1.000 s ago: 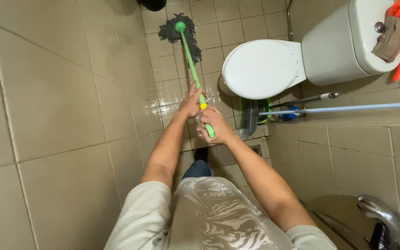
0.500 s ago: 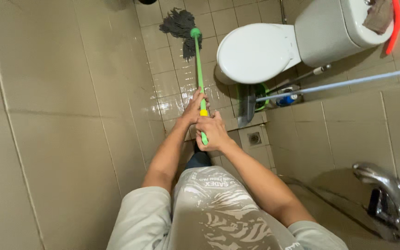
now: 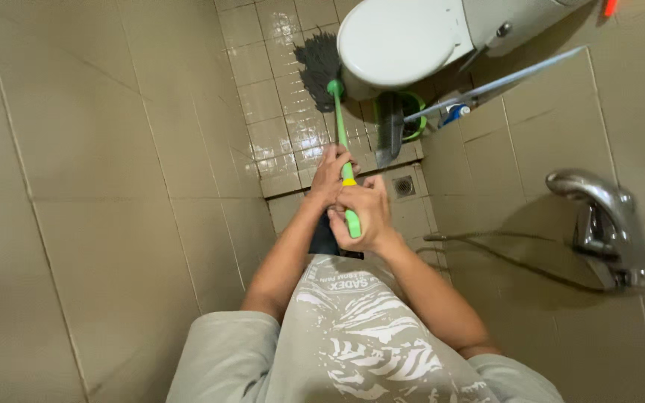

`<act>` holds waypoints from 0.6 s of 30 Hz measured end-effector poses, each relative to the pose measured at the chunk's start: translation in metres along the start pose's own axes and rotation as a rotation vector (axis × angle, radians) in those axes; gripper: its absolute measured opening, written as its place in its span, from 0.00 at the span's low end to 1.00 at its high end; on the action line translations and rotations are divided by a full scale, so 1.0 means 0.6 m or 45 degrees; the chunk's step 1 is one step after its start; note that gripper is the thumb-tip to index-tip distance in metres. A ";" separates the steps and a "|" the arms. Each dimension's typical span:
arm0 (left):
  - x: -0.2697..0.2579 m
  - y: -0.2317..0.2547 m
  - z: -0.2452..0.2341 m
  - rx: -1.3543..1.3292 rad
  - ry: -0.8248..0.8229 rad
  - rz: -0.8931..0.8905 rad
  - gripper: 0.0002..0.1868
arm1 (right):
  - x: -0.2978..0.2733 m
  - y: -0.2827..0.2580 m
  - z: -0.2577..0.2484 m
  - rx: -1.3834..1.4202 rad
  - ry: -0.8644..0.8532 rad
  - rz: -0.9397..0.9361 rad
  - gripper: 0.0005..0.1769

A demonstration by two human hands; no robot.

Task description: The person mops a tiled bathroom floor using a green-handled mop, moving it around a toilet and across the tiles.

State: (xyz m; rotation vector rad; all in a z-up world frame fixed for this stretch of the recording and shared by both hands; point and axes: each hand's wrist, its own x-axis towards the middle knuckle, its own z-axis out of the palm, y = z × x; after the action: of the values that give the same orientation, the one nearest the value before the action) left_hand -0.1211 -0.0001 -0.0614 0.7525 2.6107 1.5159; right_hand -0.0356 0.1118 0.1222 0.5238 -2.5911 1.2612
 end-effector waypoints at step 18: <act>-0.131 0.200 0.020 0.039 0.080 0.085 0.11 | -0.174 -0.144 -0.103 0.074 0.185 -0.044 0.07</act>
State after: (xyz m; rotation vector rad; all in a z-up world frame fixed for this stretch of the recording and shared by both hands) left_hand -0.0016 0.0257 0.0146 0.8152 2.6857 1.5446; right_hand 0.0967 0.1347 0.1866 0.4665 -2.4232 1.3155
